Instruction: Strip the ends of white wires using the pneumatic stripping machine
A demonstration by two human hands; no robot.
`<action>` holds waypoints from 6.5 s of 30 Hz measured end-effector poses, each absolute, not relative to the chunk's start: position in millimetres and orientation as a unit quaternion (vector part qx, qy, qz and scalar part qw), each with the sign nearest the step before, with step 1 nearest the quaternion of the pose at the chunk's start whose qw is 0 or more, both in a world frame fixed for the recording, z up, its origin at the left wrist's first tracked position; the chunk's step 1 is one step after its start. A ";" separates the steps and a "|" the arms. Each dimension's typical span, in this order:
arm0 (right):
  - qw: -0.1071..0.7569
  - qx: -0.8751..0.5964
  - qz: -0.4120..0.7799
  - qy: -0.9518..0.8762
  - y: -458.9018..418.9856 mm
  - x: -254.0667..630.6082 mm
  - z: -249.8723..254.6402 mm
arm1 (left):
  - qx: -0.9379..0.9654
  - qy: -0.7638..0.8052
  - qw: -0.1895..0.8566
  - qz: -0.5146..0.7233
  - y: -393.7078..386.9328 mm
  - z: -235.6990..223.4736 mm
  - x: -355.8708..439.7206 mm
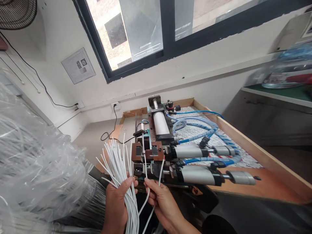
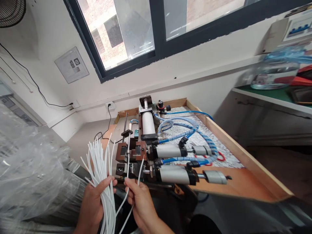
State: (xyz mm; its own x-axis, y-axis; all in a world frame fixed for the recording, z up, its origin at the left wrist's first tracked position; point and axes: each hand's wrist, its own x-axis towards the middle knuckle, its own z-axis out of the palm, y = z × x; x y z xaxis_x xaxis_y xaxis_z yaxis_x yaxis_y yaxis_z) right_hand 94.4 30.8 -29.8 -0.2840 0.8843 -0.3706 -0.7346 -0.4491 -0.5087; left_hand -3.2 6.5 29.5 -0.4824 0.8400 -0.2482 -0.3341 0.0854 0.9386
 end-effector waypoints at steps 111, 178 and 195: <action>0.447 -0.391 0.728 -0.343 -5.4 117.3 -39.6 | 0.237 0.558 0.517 0.604 -20.3 -4.5 3.4; 0.479 -0.334 0.753 -0.302 10.1 92.6 -23.0 | 0.270 0.478 0.522 0.652 2.3 17.5 -0.3; 0.571 -0.379 0.700 -0.203 17.5 90.0 -28.2 | 0.206 0.548 0.466 0.663 12.3 31.1 -6.7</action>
